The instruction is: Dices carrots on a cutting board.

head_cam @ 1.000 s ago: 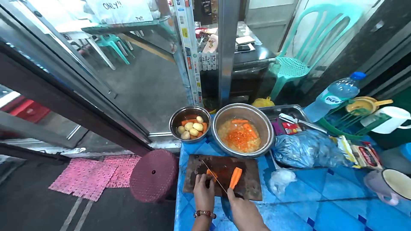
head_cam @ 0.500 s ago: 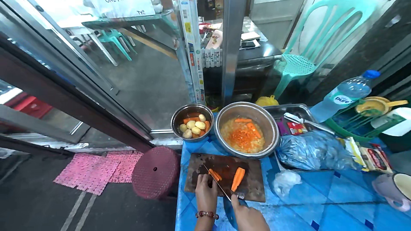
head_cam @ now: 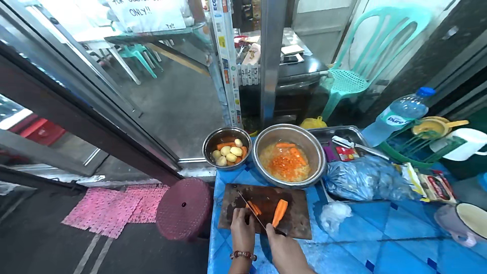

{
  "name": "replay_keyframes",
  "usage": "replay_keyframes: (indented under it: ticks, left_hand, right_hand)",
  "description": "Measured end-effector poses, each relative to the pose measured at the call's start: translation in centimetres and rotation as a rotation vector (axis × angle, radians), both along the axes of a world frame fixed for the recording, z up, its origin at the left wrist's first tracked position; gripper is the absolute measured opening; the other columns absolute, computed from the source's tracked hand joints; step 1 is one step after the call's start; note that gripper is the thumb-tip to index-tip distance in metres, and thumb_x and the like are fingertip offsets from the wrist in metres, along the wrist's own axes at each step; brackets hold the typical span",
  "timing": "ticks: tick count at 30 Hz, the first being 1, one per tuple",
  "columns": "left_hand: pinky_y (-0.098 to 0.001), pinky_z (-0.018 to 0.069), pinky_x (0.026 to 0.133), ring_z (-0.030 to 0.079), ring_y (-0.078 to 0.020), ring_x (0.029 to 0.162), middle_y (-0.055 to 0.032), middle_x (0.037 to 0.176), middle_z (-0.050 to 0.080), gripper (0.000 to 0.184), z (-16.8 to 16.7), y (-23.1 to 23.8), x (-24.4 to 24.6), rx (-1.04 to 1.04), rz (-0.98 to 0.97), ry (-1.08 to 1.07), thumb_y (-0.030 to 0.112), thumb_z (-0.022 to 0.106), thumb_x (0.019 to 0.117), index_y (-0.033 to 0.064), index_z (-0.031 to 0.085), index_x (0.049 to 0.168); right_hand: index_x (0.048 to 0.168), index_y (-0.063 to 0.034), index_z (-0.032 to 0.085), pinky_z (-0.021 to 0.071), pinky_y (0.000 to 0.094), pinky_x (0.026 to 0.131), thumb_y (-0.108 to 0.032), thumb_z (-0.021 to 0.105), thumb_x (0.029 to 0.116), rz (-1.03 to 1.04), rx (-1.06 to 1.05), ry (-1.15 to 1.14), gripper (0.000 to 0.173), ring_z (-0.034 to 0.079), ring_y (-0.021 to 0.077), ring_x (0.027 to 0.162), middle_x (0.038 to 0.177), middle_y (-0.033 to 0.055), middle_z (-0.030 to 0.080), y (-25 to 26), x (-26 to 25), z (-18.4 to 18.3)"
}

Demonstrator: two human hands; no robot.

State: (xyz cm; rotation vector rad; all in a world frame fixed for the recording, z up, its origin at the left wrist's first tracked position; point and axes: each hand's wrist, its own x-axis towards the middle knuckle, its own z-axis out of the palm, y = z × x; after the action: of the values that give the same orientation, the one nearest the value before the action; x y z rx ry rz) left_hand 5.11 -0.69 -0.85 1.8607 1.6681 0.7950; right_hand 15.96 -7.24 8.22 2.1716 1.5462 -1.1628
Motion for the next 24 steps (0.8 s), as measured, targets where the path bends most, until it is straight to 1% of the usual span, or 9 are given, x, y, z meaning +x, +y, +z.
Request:
replay_keyframes:
  ticks: [1,3,4,7,10,15,18,21,24]
  left_hand:
    - [-0.0386,0.0597,0.088,0.071,-0.0255,0.095,-0.0165,0.103,0.071,0.011,0.0,0.0,-0.1,-0.014,-0.001,0.009,0.002,0.074,0.086,-0.0007,0.076,0.097]
    - [-0.0382,0.0598,0.087,0.071,-0.025,0.094,-0.0162,0.101,0.071,0.009,-0.1,0.0,-0.2,-0.024,0.004,0.018,0.003,0.074,0.0867,0.0002,0.076,0.095]
    - [-0.0383,0.0598,0.086,0.071,-0.025,0.093,-0.0162,0.101,0.071,0.008,-0.2,0.0,-0.2,-0.027,0.011,0.019,0.003,0.074,0.0869,0.0003,0.076,0.094]
    - [-0.0377,0.0598,0.087,0.072,-0.0247,0.094,-0.0157,0.101,0.071,0.008,0.0,-0.2,-0.2,-0.041,0.02,0.027,0.003,0.074,0.0874,0.0003,0.076,0.095]
    - [-0.0362,0.0604,0.085,0.072,-0.0223,0.091,-0.0141,0.1,0.072,0.008,0.0,-0.2,-0.2,-0.027,0.026,0.025,0.004,0.075,0.0865,0.0014,0.076,0.094]
    - [-0.0383,0.0601,0.085,0.072,-0.024,0.091,-0.0151,0.099,0.071,0.009,0.1,-0.2,0.0,-0.045,0.039,0.037,0.006,0.075,0.0865,-0.0006,0.075,0.094]
    - [-0.0395,0.0604,0.083,0.071,-0.0254,0.088,-0.0157,0.097,0.071,0.01,0.1,-0.2,0.0,-0.026,0.042,0.028,0.005,0.075,0.0854,-0.0013,0.075,0.092]
    - [-0.0393,0.0601,0.081,0.07,-0.0255,0.087,-0.0162,0.096,0.069,0.01,0.1,-0.2,0.1,-0.033,0.041,0.031,0.005,0.076,0.0853,-0.0023,0.074,0.091]
    - [-0.0379,0.0598,0.079,0.069,-0.0247,0.084,-0.0159,0.094,0.068,0.008,0.0,-0.3,0.0,-0.029,0.047,0.034,0.004,0.075,0.0844,-0.0031,0.073,0.088]
  right_hand:
    - [0.153,-0.0119,0.038,0.0575,0.059,0.087,-0.007,0.045,0.1065,-0.011,0.014,0.006,0.047,0.073,0.0449,0.104,0.107,0.0236,0.074,-0.2,0.1,-0.7]
    - [0.153,-0.0127,0.038,0.0573,0.0592,0.088,-0.022,0.038,0.1124,-0.039,0.026,0.054,0.042,0.072,0.0442,0.105,0.107,0.0232,0.073,-0.5,1.1,-1.9]
    - [0.154,-0.0131,0.038,0.0569,0.0597,0.089,-0.027,0.036,0.1134,-0.044,0.027,0.071,0.043,0.072,0.044,0.105,0.108,0.0233,0.073,-0.7,1.6,-2.1]
    - [0.152,-0.0128,0.04,0.0572,0.0589,0.088,-0.032,0.034,0.1141,-0.018,0.039,0.054,0.043,0.073,0.0439,0.104,0.105,0.0232,0.073,-1.4,2.4,-2.1]
    - [0.147,-0.0093,0.045,0.0581,0.059,0.084,-0.03,0.033,0.1142,0.017,0.08,0.039,0.041,0.074,0.0449,0.099,0.1,0.0233,0.074,-2.0,2.2,-1.3]
    - [0.144,-0.0072,0.046,0.0585,0.0591,0.082,-0.022,0.034,0.1132,0.062,0.078,-0.014,0.037,0.074,0.0457,0.098,0.1,0.0236,0.074,-2.1,1.4,-0.3]
    - [0.145,-0.0066,0.047,0.0579,0.0602,0.082,-0.016,0.037,0.1112,0.056,0.064,-0.02,0.037,0.073,0.0461,0.099,0.102,0.0237,0.074,-2.0,1.2,-0.1]
    - [0.146,-0.006,0.045,0.0586,0.0594,0.081,-0.008,0.043,0.1073,0.068,0.043,-0.04,0.039,0.074,0.0461,0.098,0.101,0.0237,0.074,-1.6,0.9,0.2]
    - [0.148,-0.0067,0.043,0.0587,0.0589,0.082,-0.005,0.044,0.1065,0.068,0.021,-0.046,0.042,0.073,0.0456,0.1,0.102,0.0238,0.074,-0.9,0.2,-0.1]
